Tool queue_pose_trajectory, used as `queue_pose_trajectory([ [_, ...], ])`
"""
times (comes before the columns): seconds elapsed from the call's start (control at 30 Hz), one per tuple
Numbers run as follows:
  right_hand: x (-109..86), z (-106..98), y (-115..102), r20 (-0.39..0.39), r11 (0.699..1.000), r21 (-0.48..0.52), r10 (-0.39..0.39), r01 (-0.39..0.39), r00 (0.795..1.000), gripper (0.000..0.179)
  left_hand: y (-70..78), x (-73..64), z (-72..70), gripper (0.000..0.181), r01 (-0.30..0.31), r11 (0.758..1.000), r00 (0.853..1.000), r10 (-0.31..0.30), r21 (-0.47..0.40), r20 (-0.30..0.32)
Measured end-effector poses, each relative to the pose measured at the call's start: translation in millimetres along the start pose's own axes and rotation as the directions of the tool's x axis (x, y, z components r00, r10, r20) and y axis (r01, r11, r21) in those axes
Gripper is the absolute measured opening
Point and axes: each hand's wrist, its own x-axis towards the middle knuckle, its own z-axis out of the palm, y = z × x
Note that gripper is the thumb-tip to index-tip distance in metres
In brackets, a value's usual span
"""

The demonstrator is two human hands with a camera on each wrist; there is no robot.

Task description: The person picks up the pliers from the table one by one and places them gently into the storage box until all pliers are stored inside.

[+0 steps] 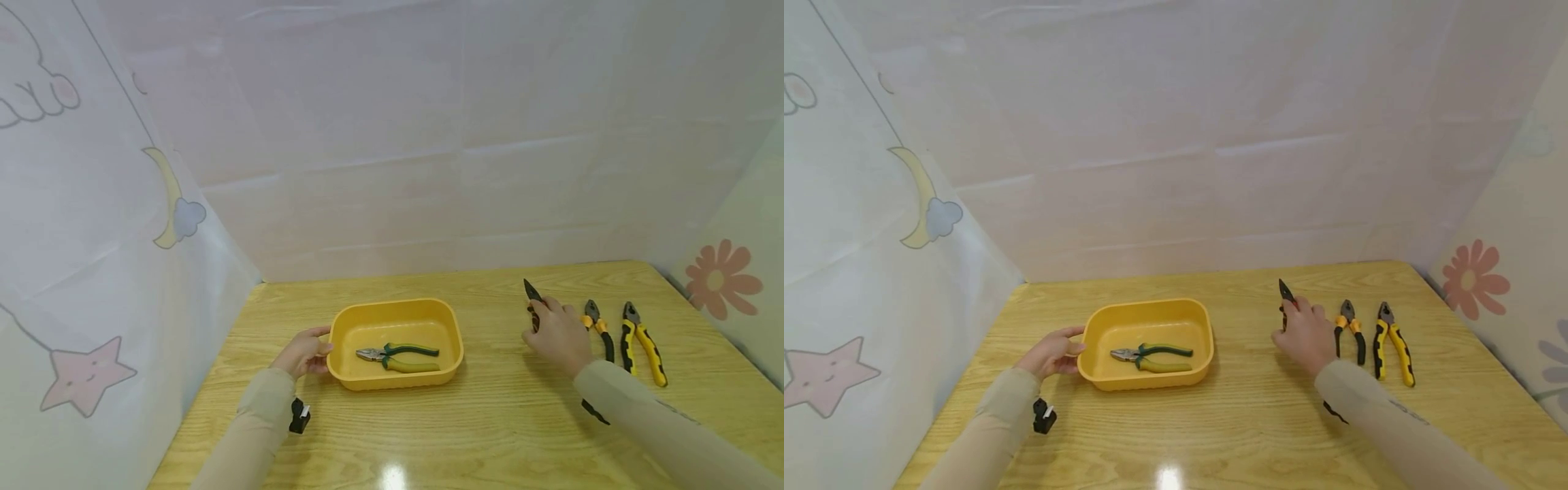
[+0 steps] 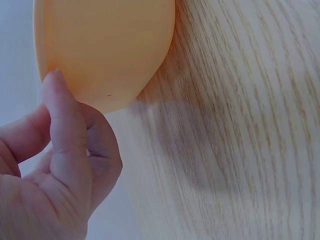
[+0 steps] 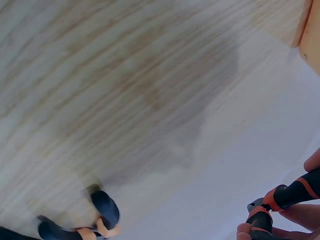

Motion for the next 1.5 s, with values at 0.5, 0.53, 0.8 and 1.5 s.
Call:
queue_pose_trajectory([
  [0.5, -5.0, -15, -30, -0.019, 0.996, -0.037, -0.084, 0.083, 0.996, 0.057, -0.7, 1.1, 0.0, 0.051, -0.007, 1.000, 1.000, 0.007, 0.008, -0.001],
  [0.53, -5.2, -15, -32, -0.019, 0.995, -0.039, -0.090, 0.089, 0.996, 0.057, -0.8, 1.4, 0.0, 0.051, -0.007, 1.000, 1.000, 0.007, 0.007, -0.001],
  [0.8, -8.4, -20, -48, -0.032, 0.988, -0.025, -0.152, 0.152, 0.988, 0.057, -1.8, 2.6, 0.2, 0.051, -0.001, 1.000, 1.000, 0.001, 0.007, -0.003],
  [1.5, -7.6, -7, -79, -0.081, 0.928, 0.045, -0.365, 0.369, 0.928, 0.057, 1.3, 2.7, 0.7, 0.052, 0.006, 1.000, 1.000, -0.006, 0.009, 0.006],
])
